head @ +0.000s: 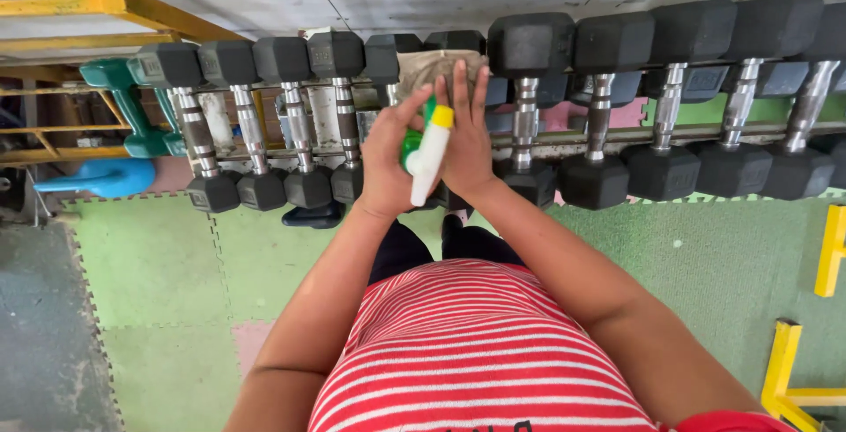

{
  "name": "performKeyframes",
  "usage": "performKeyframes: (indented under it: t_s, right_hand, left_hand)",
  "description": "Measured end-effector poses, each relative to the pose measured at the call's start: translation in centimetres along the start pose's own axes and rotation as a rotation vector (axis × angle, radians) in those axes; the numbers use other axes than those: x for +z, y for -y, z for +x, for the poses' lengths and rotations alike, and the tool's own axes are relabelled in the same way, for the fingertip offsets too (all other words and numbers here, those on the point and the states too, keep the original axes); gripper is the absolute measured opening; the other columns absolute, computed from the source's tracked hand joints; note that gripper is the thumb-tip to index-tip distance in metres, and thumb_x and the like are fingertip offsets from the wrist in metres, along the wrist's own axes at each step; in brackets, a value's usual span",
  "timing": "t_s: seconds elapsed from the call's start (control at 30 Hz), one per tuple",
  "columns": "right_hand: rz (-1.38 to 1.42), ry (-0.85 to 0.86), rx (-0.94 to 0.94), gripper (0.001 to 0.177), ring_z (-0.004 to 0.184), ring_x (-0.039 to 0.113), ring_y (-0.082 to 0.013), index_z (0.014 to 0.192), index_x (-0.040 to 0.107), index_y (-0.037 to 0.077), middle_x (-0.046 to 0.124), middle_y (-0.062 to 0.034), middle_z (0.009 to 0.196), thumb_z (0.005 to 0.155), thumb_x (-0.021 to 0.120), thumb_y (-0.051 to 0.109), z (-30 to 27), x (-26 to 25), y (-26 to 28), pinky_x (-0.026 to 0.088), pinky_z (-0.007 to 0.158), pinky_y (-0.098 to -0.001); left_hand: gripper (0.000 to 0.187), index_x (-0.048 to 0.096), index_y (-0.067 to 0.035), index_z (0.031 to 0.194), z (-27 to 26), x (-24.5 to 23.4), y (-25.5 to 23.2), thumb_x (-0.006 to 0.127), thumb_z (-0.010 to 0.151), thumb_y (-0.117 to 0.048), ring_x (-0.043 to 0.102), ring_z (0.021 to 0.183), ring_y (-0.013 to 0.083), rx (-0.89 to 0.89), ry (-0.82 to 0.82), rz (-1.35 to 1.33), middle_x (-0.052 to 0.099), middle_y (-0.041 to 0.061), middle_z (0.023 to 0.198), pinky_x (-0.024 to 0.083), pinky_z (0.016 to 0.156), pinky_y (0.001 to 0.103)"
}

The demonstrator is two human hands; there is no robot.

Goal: Cleaning and wiping down a rack of dumbbells in a gym using a spray bottle and a cloth.

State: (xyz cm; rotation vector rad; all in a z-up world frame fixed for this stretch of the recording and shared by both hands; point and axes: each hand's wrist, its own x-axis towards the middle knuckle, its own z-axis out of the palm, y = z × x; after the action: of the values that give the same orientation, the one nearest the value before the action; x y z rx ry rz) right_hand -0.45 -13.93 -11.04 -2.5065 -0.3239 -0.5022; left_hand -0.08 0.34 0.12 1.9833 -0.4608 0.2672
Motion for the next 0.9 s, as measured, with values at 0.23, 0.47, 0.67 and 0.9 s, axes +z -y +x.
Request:
performKeyframes:
  t_s: [0.23,0.47,0.67,0.9]
  right_hand:
    - [0.163,0.208,0.248,0.079,0.152,0.030,-0.0543,0.156,0.030,-0.006,0.022,-0.0380,0.161,0.095,0.072,0.023,-3.2,-2.2,1.9,0.041,0.119,-0.0482]
    - [0.159,0.099,0.444,0.100,0.131,0.053,-0.0488,0.161,0.008,-0.008,0.039,-0.0349,0.153,0.092,0.075,0.021,-1.8,0.7,2.1,0.050,0.104,-0.0477]
    - [0.266,-0.028,0.600,0.085,0.125,0.057,-0.0453,0.152,0.033,-0.006,0.052,-0.0293,0.142,0.089,0.083,0.020,-1.6,4.2,-2.9,0.050,0.101,-0.0464]
    - [1.075,0.009,0.961,0.048,0.110,0.067,-0.0252,0.134,0.059,-0.004,0.071,-0.0140,0.120,0.093,0.079,0.014,-1.4,3.9,-3.5,0.055,0.097,-0.0378]
  left_hand:
    - [0.067,0.056,-0.008,0.145,-0.6,-0.3,0.2,0.080,0.083,-0.009,0.063,0.092,0.0242,0.055,0.088,-0.042,0.066,0.005,0.097,0.051,0.091,0.035]
    - [0.072,0.055,-0.007,0.144,-0.5,-1.8,0.9,0.079,0.075,-0.007,0.061,0.090,0.0259,0.071,0.142,-0.107,0.064,0.008,0.098,0.052,0.090,0.036]
    - [0.070,0.054,-0.007,0.145,-0.2,-3.1,1.7,0.077,0.079,-0.005,0.060,0.091,0.0264,0.055,0.182,-0.101,0.060,0.009,0.098,0.054,0.089,0.035]
    - [0.069,0.053,-0.007,0.145,0.0,-5.0,2.5,0.076,0.081,-0.004,0.060,0.093,0.0265,0.074,0.317,-0.175,0.060,0.010,0.101,0.053,0.089,0.035]
